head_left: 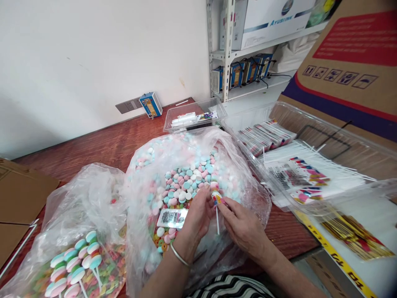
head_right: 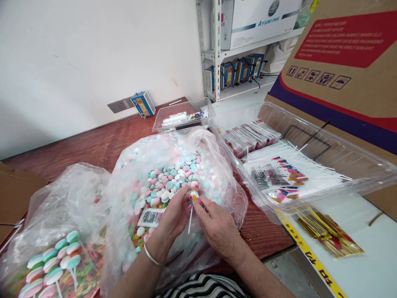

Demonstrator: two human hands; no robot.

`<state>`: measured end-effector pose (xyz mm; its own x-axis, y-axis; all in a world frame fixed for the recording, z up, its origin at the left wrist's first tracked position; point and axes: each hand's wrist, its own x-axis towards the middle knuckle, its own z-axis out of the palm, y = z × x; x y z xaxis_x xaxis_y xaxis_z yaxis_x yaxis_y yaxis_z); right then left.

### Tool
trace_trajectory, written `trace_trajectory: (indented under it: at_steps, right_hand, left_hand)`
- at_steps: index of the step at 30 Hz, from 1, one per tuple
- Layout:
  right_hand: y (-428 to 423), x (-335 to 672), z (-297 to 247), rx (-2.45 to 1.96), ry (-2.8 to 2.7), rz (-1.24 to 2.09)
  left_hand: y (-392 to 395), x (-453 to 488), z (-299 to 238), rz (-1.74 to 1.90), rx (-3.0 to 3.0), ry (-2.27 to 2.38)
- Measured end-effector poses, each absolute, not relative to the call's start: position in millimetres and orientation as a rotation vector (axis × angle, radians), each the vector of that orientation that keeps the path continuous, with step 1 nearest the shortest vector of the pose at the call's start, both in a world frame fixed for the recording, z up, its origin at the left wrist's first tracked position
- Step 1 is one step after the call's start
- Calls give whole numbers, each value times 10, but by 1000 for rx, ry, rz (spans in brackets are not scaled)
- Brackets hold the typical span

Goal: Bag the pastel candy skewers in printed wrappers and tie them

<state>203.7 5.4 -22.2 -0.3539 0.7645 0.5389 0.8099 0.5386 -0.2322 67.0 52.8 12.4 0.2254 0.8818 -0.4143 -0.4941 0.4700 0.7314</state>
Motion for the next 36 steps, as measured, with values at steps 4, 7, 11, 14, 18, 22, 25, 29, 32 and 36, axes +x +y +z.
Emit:
trace_trajectory:
  at_steps: [4, 7, 11, 14, 18, 22, 25, 29, 32, 36]
  right_hand:
    - [5, 2041, -180, -1166, -2221, -102]
    - [-52, 2018, -150, -1187, -2147, -58]
    - [-94, 1928, -146, -1247, -2040, -52]
    - [-72, 1843, -164, -1303, -2028, -95]
    - [-2, 1786, -201, -1404, -2078, -213]
    - [41, 1802, -231, -1426, -2177, -189]
    - [42, 1820, -226, -1419, -2214, -150]
    - [44, 1812, -184, -1430, -2223, -140]
    - [57, 1790, -162, -1431, -2202, -168]
    - [96, 1787, -175, -1417, -2174, -215]
  left_hand:
    - [626, 694, 139, 957, 359, 801]
    - [629, 682, 159, 1066, 349, 705]
    - [588, 671, 218, 1115, 379, 643]
    - [552, 698, 225, 1095, 371, 653]
    - [485, 738, 152, 1050, 276, 702]
    - [364, 714, 115, 1140, 285, 811]
    - [280, 676, 139, 1146, 340, 870]
    - [271, 655, 110, 1156, 371, 962]
    - [333, 632, 20, 1159, 557, 1036]
    - [429, 549, -54, 1144, 1006, 1260]
